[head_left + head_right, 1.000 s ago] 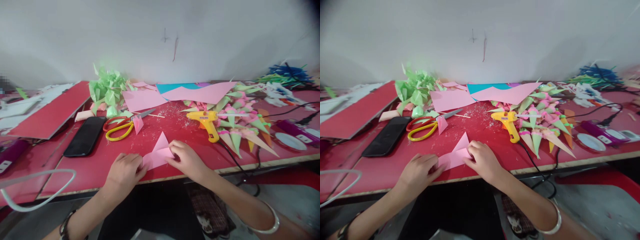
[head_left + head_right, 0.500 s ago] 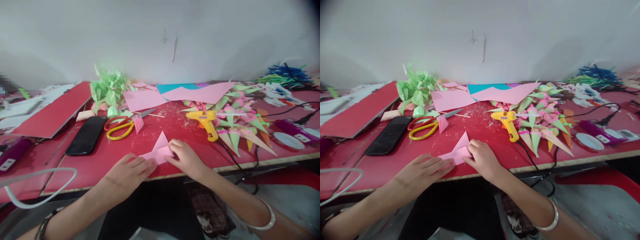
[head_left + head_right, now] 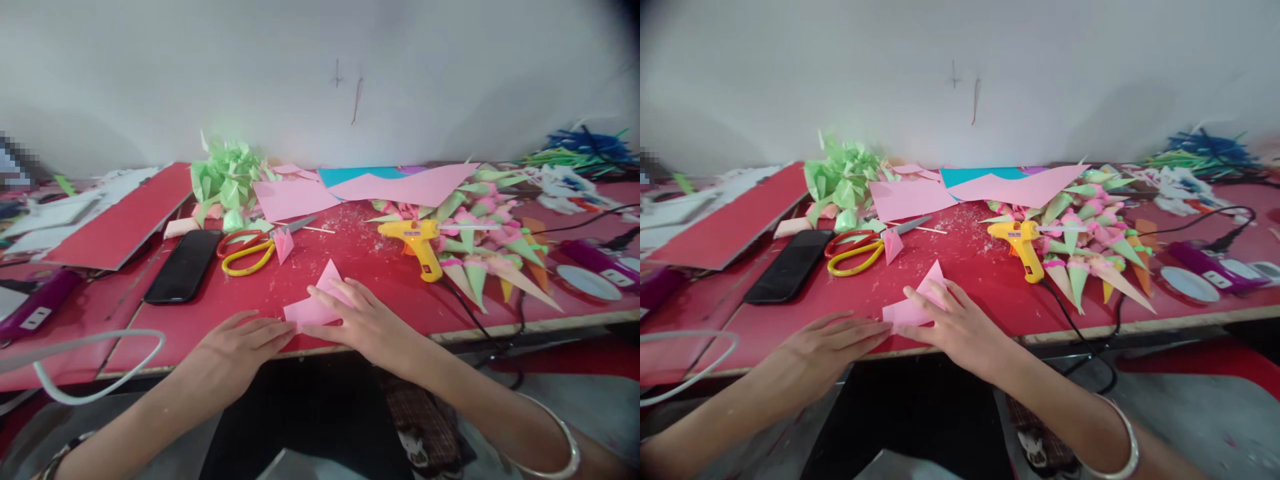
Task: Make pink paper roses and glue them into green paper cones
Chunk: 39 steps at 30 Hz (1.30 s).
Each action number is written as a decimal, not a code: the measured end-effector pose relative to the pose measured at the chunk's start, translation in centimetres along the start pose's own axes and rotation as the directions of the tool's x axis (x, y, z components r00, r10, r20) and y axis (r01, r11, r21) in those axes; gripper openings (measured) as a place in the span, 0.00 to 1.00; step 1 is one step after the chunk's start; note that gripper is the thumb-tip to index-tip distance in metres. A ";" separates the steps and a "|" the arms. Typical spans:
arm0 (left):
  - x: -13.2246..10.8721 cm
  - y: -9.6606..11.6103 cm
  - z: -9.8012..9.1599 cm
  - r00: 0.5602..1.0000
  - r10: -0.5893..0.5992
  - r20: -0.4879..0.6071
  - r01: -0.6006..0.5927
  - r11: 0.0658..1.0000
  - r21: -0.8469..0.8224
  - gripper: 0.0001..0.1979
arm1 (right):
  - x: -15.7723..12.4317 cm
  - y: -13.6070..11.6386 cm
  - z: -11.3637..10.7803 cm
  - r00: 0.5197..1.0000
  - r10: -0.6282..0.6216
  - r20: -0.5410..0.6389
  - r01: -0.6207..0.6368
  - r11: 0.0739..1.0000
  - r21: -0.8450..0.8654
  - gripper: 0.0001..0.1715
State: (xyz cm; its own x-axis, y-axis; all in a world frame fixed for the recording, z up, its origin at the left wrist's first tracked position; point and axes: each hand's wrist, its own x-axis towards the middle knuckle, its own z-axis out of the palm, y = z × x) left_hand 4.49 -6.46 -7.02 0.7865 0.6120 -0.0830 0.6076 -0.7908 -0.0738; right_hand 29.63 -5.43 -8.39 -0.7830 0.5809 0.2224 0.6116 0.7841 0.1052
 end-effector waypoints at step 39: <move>0.9 0.6 -1.0 0.993 -0.018 -0.117 0.009 0.997 -0.074 0.20 | 0.9 1.6 -1.6 0.965 0.236 0.118 -0.263 0.895 0.359 0.26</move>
State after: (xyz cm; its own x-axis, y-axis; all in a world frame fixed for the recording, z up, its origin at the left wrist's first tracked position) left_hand 5.69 -6.43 -6.14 0.7832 0.6208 0.0356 0.6212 -0.7837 -0.0008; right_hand 30.09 -3.98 -6.42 -0.6244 0.7711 0.1245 0.7129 0.6277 -0.3125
